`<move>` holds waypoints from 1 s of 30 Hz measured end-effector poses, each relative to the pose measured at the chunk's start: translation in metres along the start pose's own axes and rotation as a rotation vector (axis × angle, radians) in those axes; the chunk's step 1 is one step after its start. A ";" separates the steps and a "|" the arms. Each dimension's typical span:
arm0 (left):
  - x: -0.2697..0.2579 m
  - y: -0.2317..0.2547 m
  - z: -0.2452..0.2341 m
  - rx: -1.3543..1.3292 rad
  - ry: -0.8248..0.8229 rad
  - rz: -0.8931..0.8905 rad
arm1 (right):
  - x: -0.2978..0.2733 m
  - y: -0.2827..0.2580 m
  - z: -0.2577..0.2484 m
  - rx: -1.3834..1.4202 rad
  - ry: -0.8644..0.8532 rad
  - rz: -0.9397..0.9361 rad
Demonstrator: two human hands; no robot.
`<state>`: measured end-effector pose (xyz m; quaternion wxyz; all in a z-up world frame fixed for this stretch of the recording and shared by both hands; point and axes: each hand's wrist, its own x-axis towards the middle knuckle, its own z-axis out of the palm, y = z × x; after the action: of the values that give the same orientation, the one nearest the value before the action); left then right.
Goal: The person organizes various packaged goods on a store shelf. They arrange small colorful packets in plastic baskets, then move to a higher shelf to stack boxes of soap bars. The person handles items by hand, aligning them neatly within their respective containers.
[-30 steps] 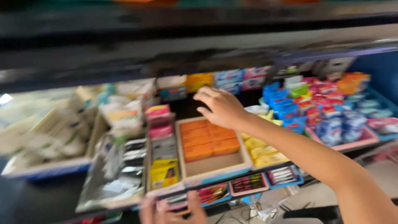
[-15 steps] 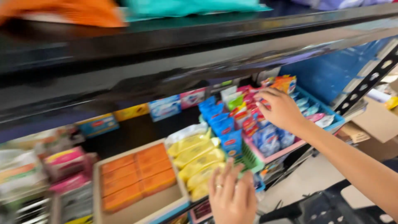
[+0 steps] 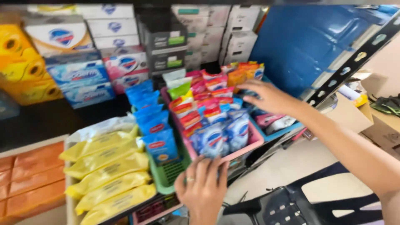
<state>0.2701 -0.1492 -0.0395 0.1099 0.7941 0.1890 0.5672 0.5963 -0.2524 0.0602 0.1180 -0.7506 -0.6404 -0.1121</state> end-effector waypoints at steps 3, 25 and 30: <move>-0.001 0.005 0.005 0.007 0.041 -0.077 | -0.010 0.000 0.008 0.096 -0.033 0.039; 0.076 0.045 0.056 0.139 0.329 0.135 | 0.015 0.011 -0.066 -0.431 0.495 0.265; 0.079 0.046 0.065 0.103 0.308 0.066 | -0.002 -0.010 -0.076 -0.414 0.338 0.361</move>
<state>0.3618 -0.1547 0.0251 0.0201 0.7081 0.2062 0.6751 0.5846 -0.2767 0.1317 0.0854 -0.8309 -0.4319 -0.3401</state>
